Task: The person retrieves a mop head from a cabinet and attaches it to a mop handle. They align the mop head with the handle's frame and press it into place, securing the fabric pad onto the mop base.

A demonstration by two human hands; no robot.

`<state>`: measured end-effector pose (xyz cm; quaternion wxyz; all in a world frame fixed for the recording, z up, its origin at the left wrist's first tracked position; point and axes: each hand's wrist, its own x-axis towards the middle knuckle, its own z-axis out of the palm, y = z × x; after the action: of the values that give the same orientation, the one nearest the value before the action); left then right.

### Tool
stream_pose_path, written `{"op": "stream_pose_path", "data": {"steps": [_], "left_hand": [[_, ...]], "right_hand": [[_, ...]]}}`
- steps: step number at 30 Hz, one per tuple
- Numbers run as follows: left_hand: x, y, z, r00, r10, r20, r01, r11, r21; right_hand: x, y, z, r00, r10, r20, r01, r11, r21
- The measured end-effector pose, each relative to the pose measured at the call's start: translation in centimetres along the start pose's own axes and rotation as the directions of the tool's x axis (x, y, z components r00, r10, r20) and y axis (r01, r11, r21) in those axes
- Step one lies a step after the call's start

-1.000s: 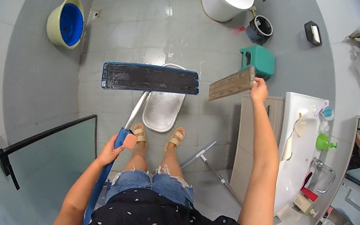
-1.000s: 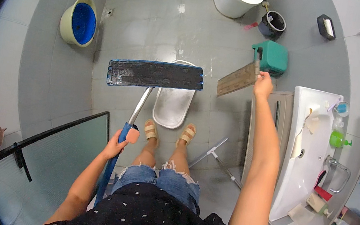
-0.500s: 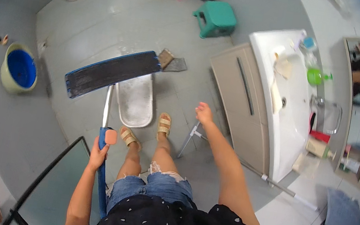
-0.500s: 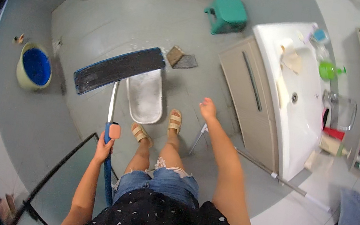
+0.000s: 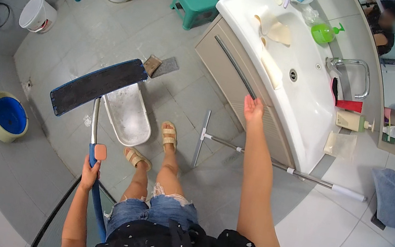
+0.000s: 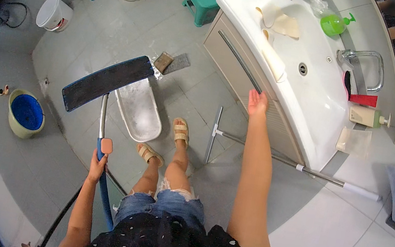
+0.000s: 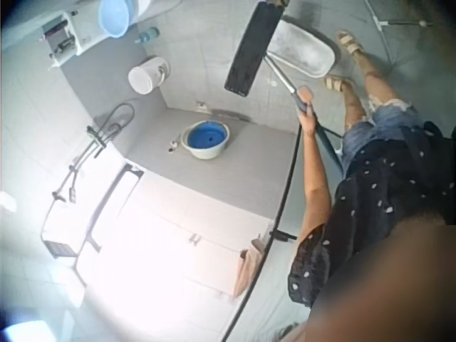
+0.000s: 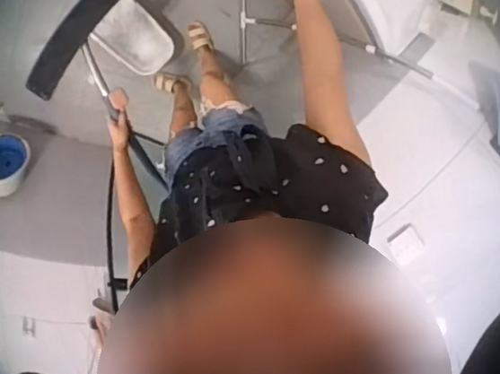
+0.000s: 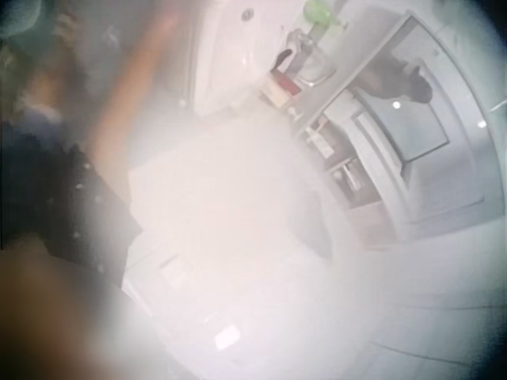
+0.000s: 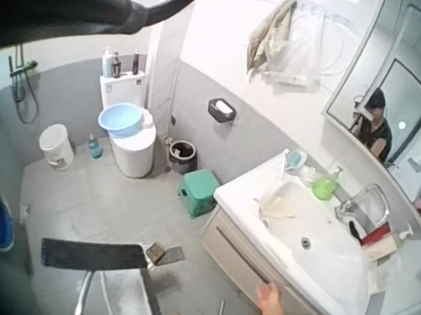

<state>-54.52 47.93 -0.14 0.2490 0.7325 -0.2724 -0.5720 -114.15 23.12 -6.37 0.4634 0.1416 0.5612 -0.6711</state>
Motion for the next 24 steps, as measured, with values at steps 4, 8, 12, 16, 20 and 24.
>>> {"op": "stream_pose_path", "data": {"steps": [4,8,12,16,20,24], "left_hand": [[0.0,1.4,0.2,0.999,0.029,0.022,-0.029,0.999,0.019],[0.0,1.4,0.2,0.999,0.034,0.012,-0.034,0.999,0.032],[-0.4,0.2,-0.4,0.999,0.043,-0.002,-0.043,0.999,-0.003],[-1.5,-1.2,-1.1,0.997,0.072,-0.012,-0.072,0.997,0.002],[-2.4,-0.8,-1.5,0.995,0.096,-0.011,-0.096,0.995,0.002],[-2.5,-2.1,-2.1,0.992,0.128,-0.013,-0.129,0.992,-0.018]], "right_hand": [[2.6,1.0,0.7,0.998,0.035,-0.052,-0.034,0.999,0.025],[5.5,3.0,-0.7,0.992,0.039,-0.116,-0.025,0.992,0.122],[2.6,8.3,-2.7,1.0,-0.017,0.002,0.016,0.977,0.211],[-6.7,15.2,-1.4,0.994,0.081,0.071,-0.101,0.934,0.342],[-11.2,20.2,1.4,0.992,0.123,0.004,-0.112,0.886,0.45],[-13.3,23.6,3.3,0.99,0.14,-0.001,-0.125,0.88,0.458]]}}
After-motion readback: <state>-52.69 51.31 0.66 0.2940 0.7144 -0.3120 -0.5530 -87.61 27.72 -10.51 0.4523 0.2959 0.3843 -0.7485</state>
